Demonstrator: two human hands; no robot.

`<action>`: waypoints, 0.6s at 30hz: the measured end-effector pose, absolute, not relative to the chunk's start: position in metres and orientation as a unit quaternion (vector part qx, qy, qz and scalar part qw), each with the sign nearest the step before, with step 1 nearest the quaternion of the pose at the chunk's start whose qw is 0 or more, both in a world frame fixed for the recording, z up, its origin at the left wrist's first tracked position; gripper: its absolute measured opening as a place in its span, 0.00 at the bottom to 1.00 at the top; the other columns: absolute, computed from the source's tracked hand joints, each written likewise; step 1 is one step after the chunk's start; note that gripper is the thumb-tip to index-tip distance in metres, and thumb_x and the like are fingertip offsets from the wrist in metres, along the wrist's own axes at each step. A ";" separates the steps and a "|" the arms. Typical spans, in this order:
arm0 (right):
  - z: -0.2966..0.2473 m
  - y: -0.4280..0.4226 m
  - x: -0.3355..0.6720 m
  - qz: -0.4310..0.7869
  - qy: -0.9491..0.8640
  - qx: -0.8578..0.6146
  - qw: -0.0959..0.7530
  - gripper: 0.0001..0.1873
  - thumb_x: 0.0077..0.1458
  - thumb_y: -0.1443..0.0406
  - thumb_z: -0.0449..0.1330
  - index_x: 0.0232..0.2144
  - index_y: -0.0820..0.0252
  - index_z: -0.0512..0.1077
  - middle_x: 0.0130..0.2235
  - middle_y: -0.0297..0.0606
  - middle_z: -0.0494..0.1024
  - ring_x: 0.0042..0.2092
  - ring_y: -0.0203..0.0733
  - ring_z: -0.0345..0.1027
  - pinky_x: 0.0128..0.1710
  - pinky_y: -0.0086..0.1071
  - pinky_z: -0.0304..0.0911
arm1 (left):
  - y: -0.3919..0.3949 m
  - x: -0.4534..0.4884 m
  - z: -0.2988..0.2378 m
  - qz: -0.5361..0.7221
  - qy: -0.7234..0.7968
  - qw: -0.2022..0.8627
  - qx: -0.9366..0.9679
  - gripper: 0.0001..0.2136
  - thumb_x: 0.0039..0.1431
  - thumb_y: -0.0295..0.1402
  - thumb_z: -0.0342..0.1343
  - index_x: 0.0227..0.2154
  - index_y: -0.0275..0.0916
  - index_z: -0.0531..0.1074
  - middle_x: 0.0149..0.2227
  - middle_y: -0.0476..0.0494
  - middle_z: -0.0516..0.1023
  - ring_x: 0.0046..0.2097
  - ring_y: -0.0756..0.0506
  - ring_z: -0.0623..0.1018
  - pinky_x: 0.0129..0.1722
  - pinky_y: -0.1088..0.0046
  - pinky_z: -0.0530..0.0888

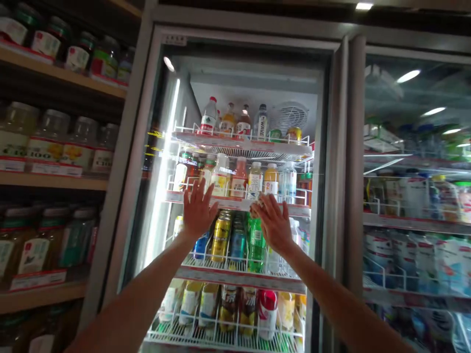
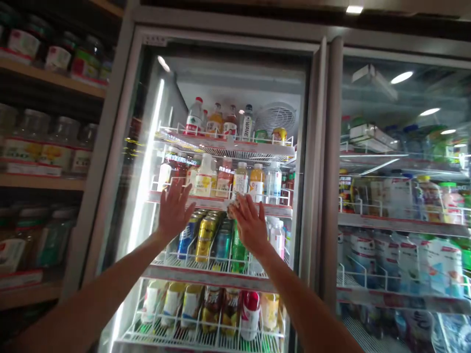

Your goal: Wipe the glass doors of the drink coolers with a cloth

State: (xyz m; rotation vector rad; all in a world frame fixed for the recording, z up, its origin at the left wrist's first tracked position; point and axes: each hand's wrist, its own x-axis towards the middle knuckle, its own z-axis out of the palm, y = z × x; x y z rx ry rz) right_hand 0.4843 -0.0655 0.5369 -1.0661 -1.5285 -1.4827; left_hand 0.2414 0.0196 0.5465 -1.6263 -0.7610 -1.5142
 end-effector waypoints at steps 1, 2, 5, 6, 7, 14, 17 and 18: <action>0.543 -0.067 0.491 -0.580 -0.588 -0.420 0.377 0.25 0.57 0.69 0.48 0.56 0.48 0.60 0.62 0.36 0.57 0.65 0.44 0.43 0.61 0.48 0.39 | 0.021 0.240 0.544 -0.590 -0.301 0.390 -0.640 0.24 0.62 0.40 0.43 0.60 0.39 0.54 0.64 0.37 0.51 0.66 0.40 0.47 0.63 0.53 0.45; 0.554 -0.068 0.500 -0.579 -0.559 -0.434 0.406 0.24 0.57 0.69 0.48 0.56 0.49 0.61 0.62 0.38 0.57 0.64 0.45 0.44 0.61 0.49 0.40 | 0.023 0.238 0.542 -0.585 -0.303 0.395 -0.640 0.24 0.62 0.40 0.43 0.60 0.39 0.54 0.64 0.37 0.51 0.66 0.41 0.47 0.63 0.54 0.45; 0.595 -0.069 0.519 -0.544 -0.432 -0.489 0.527 0.23 0.58 0.68 0.46 0.56 0.54 0.62 0.63 0.44 0.55 0.63 0.52 0.45 0.58 0.54 0.43 | 0.025 0.236 0.539 -0.576 -0.307 0.406 -0.639 0.24 0.62 0.39 0.43 0.60 0.38 0.55 0.64 0.36 0.51 0.66 0.41 0.46 0.63 0.54 0.45; 0.605 -0.067 0.517 -0.534 -0.415 -0.498 0.543 0.23 0.57 0.68 0.46 0.55 0.55 0.63 0.63 0.45 0.55 0.63 0.54 0.45 0.57 0.56 0.44 | 0.025 0.237 0.539 -0.576 -0.308 0.407 -0.638 0.24 0.62 0.39 0.43 0.60 0.38 0.55 0.64 0.36 0.51 0.66 0.40 0.46 0.63 0.54 0.44; 0.610 -0.065 0.511 -0.532 -0.417 -0.499 0.542 0.23 0.57 0.68 0.46 0.55 0.55 0.63 0.63 0.45 0.54 0.64 0.54 0.44 0.57 0.56 0.44 | 0.026 0.237 0.539 -0.577 -0.308 0.407 -0.637 0.24 0.62 0.38 0.43 0.60 0.38 0.54 0.64 0.37 0.51 0.66 0.40 0.46 0.63 0.54 0.44; 0.585 -0.057 0.467 -0.587 -0.613 -0.403 0.343 0.27 0.55 0.72 0.47 0.56 0.50 0.61 0.63 0.37 0.56 0.65 0.47 0.43 0.61 0.52 0.41 | 0.023 0.234 0.541 -0.569 -0.306 0.429 -0.631 0.24 0.62 0.38 0.44 0.60 0.38 0.54 0.64 0.36 0.52 0.66 0.40 0.47 0.62 0.53 0.48; 0.618 -0.064 0.498 -0.571 -0.522 -0.446 0.451 0.25 0.56 0.69 0.47 0.56 0.54 0.61 0.63 0.44 0.55 0.64 0.53 0.46 0.58 0.58 0.43 | 0.022 0.225 0.544 -0.562 -0.311 0.430 -0.635 0.24 0.62 0.38 0.43 0.60 0.40 0.54 0.64 0.37 0.52 0.66 0.41 0.48 0.62 0.53 0.49; 0.632 -0.064 0.506 -0.561 -0.485 -0.458 0.491 0.24 0.56 0.68 0.47 0.56 0.56 0.62 0.63 0.45 0.55 0.63 0.55 0.46 0.57 0.60 0.43 | 0.022 0.222 0.546 -0.563 -0.314 0.430 -0.632 0.24 0.62 0.38 0.43 0.60 0.40 0.54 0.64 0.37 0.52 0.66 0.40 0.48 0.62 0.53 0.50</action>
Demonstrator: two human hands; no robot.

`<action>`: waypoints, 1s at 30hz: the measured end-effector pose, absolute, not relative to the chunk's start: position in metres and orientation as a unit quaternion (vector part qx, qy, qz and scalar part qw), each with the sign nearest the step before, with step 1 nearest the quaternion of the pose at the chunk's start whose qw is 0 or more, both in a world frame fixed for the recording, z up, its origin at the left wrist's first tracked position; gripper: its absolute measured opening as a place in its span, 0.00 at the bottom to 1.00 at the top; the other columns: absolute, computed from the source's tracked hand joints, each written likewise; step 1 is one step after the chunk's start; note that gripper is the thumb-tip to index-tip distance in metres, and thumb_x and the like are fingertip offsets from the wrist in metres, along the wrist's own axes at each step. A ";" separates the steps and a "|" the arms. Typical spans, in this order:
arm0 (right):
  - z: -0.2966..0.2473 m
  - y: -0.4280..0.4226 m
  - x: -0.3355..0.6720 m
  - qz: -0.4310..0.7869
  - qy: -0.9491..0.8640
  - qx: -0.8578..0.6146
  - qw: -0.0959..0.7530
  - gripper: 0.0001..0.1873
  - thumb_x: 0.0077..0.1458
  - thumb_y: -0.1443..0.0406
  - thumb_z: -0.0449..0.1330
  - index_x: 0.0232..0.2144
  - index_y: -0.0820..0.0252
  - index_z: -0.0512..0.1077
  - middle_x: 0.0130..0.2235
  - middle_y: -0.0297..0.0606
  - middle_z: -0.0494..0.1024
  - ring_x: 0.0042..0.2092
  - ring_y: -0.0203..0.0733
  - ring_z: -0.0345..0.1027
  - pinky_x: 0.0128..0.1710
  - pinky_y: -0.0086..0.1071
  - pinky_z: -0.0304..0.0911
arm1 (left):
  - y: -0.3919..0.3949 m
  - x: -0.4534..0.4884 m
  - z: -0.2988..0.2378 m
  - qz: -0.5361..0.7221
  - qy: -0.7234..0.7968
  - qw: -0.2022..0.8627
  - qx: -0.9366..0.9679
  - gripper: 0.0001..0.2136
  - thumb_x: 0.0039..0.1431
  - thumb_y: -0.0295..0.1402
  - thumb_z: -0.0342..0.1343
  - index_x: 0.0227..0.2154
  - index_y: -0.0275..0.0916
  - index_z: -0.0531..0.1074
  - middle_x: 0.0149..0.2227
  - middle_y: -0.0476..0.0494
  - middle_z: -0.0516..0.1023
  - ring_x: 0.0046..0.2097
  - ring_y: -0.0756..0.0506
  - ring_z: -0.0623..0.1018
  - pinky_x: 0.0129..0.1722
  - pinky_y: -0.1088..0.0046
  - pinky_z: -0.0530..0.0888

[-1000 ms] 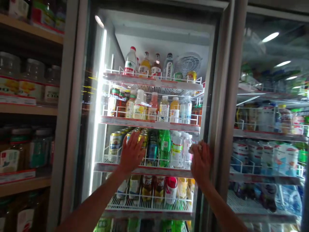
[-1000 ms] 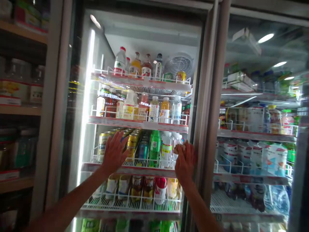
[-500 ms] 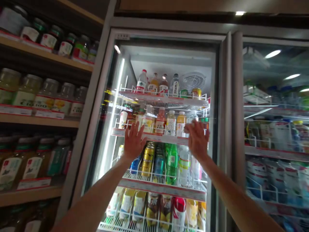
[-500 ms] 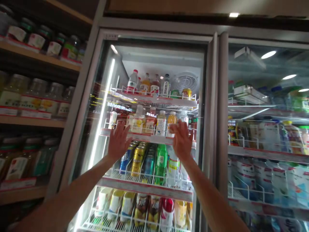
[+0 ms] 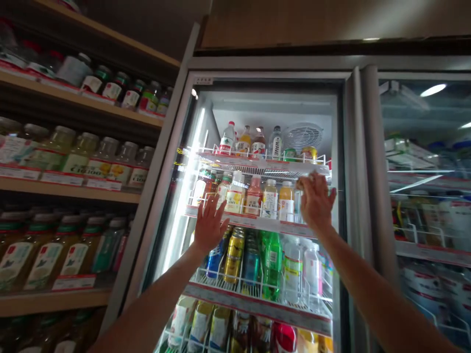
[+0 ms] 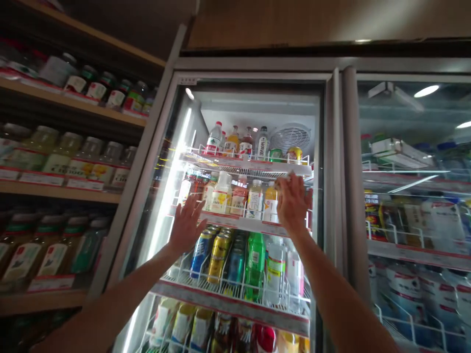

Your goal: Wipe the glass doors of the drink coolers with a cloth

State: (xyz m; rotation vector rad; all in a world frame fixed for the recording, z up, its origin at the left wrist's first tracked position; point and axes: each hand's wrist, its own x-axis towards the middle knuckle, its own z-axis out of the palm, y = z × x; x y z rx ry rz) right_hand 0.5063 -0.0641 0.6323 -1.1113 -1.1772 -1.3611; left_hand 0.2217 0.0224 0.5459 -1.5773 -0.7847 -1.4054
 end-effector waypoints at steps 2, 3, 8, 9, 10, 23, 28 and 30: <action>0.653 -0.061 0.508 -0.546 -0.449 -0.461 0.537 0.24 0.56 0.67 0.46 0.56 0.57 0.62 0.63 0.47 0.53 0.64 0.58 0.44 0.55 0.62 0.43 | 0.024 0.217 0.549 -0.566 -0.322 0.429 -0.626 0.24 0.62 0.38 0.43 0.60 0.39 0.54 0.64 0.36 0.52 0.66 0.40 0.49 0.62 0.53 0.50; 0.656 -0.057 0.500 -0.545 -0.453 -0.454 0.540 0.24 0.56 0.68 0.46 0.56 0.56 0.61 0.63 0.46 0.53 0.64 0.57 0.43 0.55 0.62 0.43 | 0.024 0.215 0.550 -0.565 -0.327 0.429 -0.625 0.24 0.62 0.38 0.43 0.60 0.38 0.54 0.64 0.36 0.52 0.65 0.39 0.49 0.62 0.53 0.50; 0.617 -0.038 0.430 -0.588 -0.603 -0.387 0.376 0.25 0.57 0.68 0.48 0.57 0.52 0.60 0.64 0.38 0.54 0.65 0.49 0.42 0.60 0.52 0.43 | 0.026 0.215 0.552 -0.559 -0.337 0.426 -0.627 0.24 0.63 0.39 0.41 0.60 0.36 0.54 0.64 0.35 0.52 0.65 0.39 0.49 0.61 0.54 0.51; 0.612 -0.037 0.423 -0.594 -0.630 -0.370 0.336 0.24 0.57 0.68 0.48 0.57 0.51 0.60 0.64 0.37 0.54 0.65 0.48 0.42 0.61 0.51 0.42 | 0.026 0.215 0.551 -0.557 -0.339 0.425 -0.627 0.24 0.63 0.39 0.41 0.60 0.37 0.54 0.64 0.35 0.52 0.65 0.39 0.49 0.61 0.54 0.50; 0.613 -0.039 0.421 -0.595 -0.647 -0.361 0.312 0.24 0.57 0.68 0.49 0.56 0.51 0.60 0.63 0.36 0.55 0.65 0.47 0.43 0.61 0.51 0.41 | 0.025 0.213 0.551 -0.554 -0.344 0.424 -0.628 0.24 0.63 0.40 0.41 0.60 0.37 0.54 0.64 0.36 0.52 0.65 0.40 0.49 0.61 0.54 0.50; 0.642 -0.008 0.347 -0.529 -0.705 -0.304 0.360 0.22 0.56 0.71 0.49 0.53 0.56 0.64 0.62 0.39 0.57 0.64 0.50 0.44 0.60 0.54 0.42 | 0.006 0.162 0.536 -0.449 -0.500 0.402 -0.621 0.25 0.63 0.41 0.39 0.60 0.34 0.52 0.63 0.35 0.53 0.64 0.40 0.53 0.60 0.53 0.56; 0.664 -0.003 0.346 -0.525 -0.711 -0.283 0.373 0.21 0.56 0.71 0.49 0.52 0.57 0.65 0.62 0.41 0.57 0.65 0.49 0.42 0.61 0.56 0.36 | 0.000 0.134 0.532 -0.412 -0.543 0.400 -0.613 0.24 0.63 0.40 0.41 0.59 0.34 0.54 0.63 0.35 0.54 0.64 0.39 0.54 0.59 0.52 0.58; 0.686 -0.004 0.353 -0.514 -0.678 -0.311 0.424 0.21 0.58 0.70 0.48 0.53 0.61 0.64 0.64 0.45 0.53 0.65 0.52 0.39 0.60 0.58 0.33 | -0.003 0.126 0.530 -0.406 -0.554 0.398 -0.608 0.24 0.62 0.40 0.41 0.59 0.34 0.54 0.63 0.35 0.54 0.64 0.39 0.54 0.59 0.52 0.57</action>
